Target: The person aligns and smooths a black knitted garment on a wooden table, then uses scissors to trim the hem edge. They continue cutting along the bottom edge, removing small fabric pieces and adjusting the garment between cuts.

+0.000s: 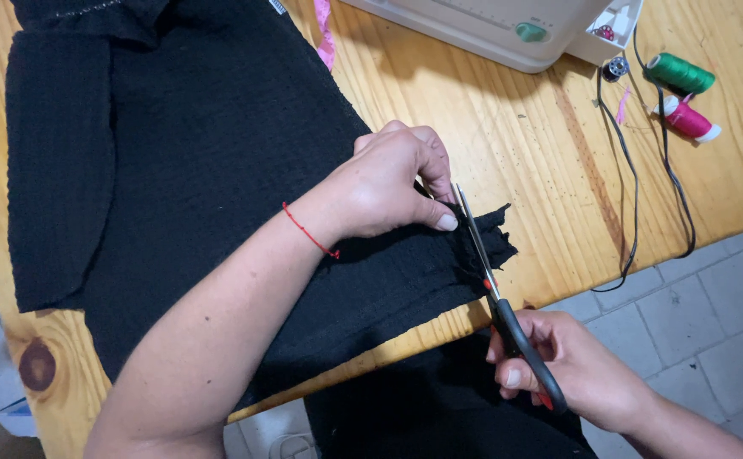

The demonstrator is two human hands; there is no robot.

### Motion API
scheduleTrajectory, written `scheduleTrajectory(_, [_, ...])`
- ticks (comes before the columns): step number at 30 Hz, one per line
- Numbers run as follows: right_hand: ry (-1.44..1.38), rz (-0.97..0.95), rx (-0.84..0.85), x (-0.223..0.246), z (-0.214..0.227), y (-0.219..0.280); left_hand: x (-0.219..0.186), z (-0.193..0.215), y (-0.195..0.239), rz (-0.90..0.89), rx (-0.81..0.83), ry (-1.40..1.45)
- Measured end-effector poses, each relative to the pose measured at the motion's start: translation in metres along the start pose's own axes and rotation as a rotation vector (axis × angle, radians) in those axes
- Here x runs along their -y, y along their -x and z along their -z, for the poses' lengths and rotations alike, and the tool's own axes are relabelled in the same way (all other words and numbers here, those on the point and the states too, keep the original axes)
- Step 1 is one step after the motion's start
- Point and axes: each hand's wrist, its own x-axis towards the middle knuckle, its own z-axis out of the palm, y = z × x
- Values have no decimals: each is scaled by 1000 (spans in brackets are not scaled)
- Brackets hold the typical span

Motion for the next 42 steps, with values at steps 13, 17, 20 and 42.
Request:
scheduleTrajectory(13, [36,90,-55,1,-1,-5,5,1,2,-54,3,133])
scheduleTrajectory(17, [33,148,-32,7,-5,-4,9,-1,0,-77,-2,124])
scheduleTrajectory(20, [63,123,-60,1,-4,-7,11,-3,-1,-89,-6,118])
scheduleTrajectory(42, [8,238,-29,13,4,3,6,-5,2,-41,-23,48])
